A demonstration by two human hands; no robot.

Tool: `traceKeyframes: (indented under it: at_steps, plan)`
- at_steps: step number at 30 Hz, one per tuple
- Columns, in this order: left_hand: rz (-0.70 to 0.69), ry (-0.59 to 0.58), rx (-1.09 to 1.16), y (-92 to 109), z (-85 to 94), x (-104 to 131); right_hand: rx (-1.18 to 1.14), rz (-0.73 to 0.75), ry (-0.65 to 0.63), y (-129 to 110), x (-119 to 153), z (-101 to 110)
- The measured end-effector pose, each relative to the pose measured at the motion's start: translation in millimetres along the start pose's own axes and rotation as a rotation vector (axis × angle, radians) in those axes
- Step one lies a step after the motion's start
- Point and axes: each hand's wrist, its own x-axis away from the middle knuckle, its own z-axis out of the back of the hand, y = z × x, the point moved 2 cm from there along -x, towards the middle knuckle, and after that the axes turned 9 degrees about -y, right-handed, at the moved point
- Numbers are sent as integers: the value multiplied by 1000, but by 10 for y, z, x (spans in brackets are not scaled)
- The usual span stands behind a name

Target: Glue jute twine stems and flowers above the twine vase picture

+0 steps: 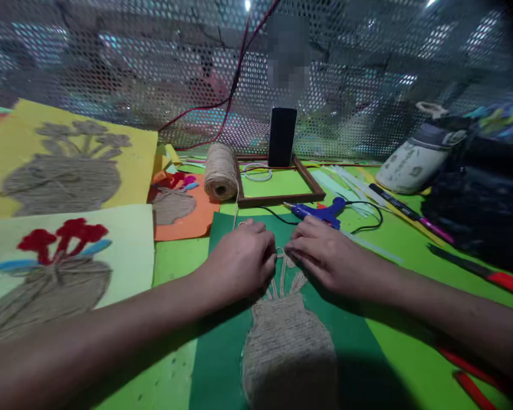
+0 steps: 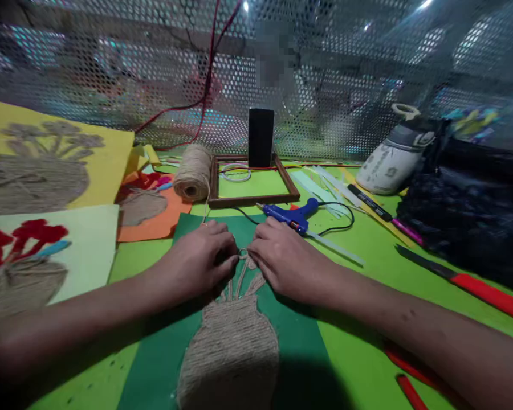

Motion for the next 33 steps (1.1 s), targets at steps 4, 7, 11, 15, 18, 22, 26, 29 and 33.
traceKeyframes:
  at_steps: [4,7,11,15,18,22,26,29,33]
  plan:
    - [5,2,19,-22,24,-18,117,19,-85,-52,32,-25]
    - [29,-6,36,-19,26,-22,185,24,-129,-63,37,-41]
    - [32,-5,29,-3,20,-19,147,26,-123,-53,40,-42]
    - [35,-9,22,2,19,-33,12,4,-83,-23,51,-28]
    - [34,-13,22,1,21,-45,-76,3,-44,15,47,-16]
    - [30,-5,22,-2,20,-43,-144,11,72,90,26,13]
    - [46,-13,23,-3,17,-40,-73,0,52,124,7,10]
    - [46,-23,23,0,25,-47,5,-14,-39,95,3,-9]
    - [54,-36,32,8,44,-59,168,-12,-101,13,11,-27]
